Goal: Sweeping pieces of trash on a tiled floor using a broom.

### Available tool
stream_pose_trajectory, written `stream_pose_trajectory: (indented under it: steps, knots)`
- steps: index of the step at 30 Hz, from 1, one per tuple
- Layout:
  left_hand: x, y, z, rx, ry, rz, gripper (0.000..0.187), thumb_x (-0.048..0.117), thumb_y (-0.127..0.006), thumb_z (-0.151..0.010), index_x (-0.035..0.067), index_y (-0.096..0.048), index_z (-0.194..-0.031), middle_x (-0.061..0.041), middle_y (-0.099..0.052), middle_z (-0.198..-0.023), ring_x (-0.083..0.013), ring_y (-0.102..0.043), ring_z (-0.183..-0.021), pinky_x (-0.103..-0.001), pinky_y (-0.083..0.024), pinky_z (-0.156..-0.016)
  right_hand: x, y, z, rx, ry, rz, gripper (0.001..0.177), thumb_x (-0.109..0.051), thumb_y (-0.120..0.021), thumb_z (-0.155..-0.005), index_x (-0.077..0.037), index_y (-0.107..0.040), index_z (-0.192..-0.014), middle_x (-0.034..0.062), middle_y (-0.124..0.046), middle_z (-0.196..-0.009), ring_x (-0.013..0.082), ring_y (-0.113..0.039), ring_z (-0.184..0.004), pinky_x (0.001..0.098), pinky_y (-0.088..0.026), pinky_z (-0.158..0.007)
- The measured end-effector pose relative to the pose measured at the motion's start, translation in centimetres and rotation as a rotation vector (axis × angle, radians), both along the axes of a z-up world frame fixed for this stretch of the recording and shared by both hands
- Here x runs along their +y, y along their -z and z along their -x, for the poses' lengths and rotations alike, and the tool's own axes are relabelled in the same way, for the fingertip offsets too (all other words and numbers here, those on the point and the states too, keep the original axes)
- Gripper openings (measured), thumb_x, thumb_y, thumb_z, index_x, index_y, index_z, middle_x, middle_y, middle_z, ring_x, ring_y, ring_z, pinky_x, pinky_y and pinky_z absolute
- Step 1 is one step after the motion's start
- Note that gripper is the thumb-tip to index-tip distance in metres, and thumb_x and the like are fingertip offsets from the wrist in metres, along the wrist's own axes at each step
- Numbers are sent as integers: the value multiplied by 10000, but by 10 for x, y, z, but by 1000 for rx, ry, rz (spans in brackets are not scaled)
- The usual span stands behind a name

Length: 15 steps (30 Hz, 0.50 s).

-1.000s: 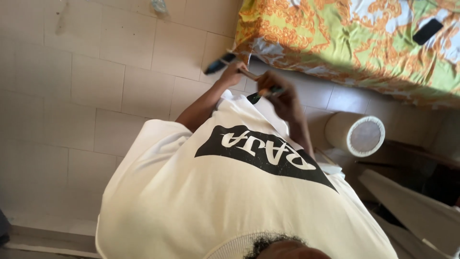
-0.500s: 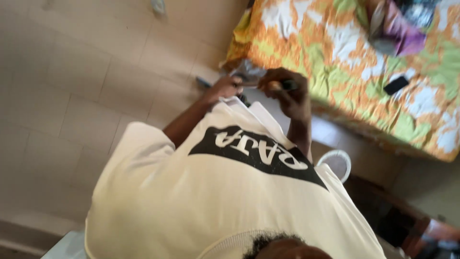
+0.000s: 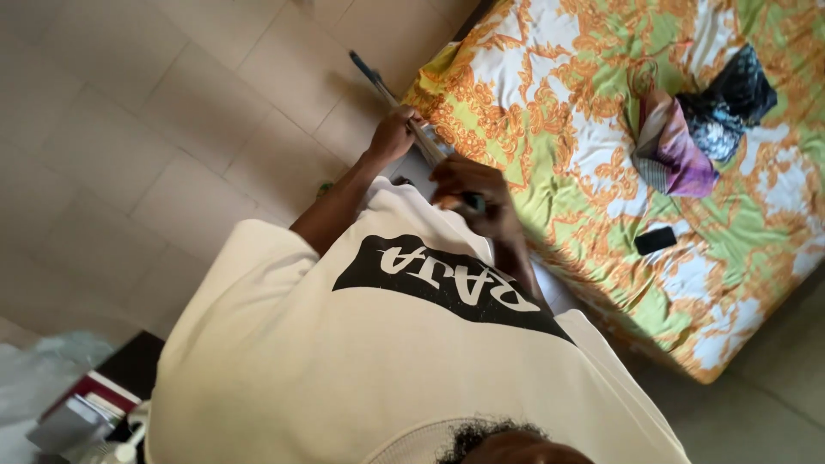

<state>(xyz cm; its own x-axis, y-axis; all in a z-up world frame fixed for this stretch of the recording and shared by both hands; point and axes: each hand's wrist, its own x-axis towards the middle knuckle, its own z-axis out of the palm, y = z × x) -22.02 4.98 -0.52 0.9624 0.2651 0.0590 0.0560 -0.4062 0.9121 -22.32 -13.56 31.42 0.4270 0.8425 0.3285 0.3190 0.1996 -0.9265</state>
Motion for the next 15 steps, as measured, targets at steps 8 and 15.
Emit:
stream_pose_trajectory:
  steps: [8, 15]
  knots:
    - [-22, -15, 71, 112, -194, -66, 244, 259, -752, -929, 31, -671, -959, -180, -705, -878, -370, -681, -823, -464, -523, -713, -1, -5, -23, 292, -74, -52, 314, -275, -672, -1052, 12, -650, -925, 89, -688, -913, 198, -656, -862, 329, -537, -793]
    - [3, 38, 65, 154, -261, 88, 231, 239, -663, -1016, 19, -641, -950, -189, -684, -890, -347, -687, -829, -444, -514, -736, 33, 16, -19, 417, -289, 91, 213, -169, -677, -1073, 39, -630, -1076, 83, -652, -1020, 180, -617, -970, 339, -501, -874]
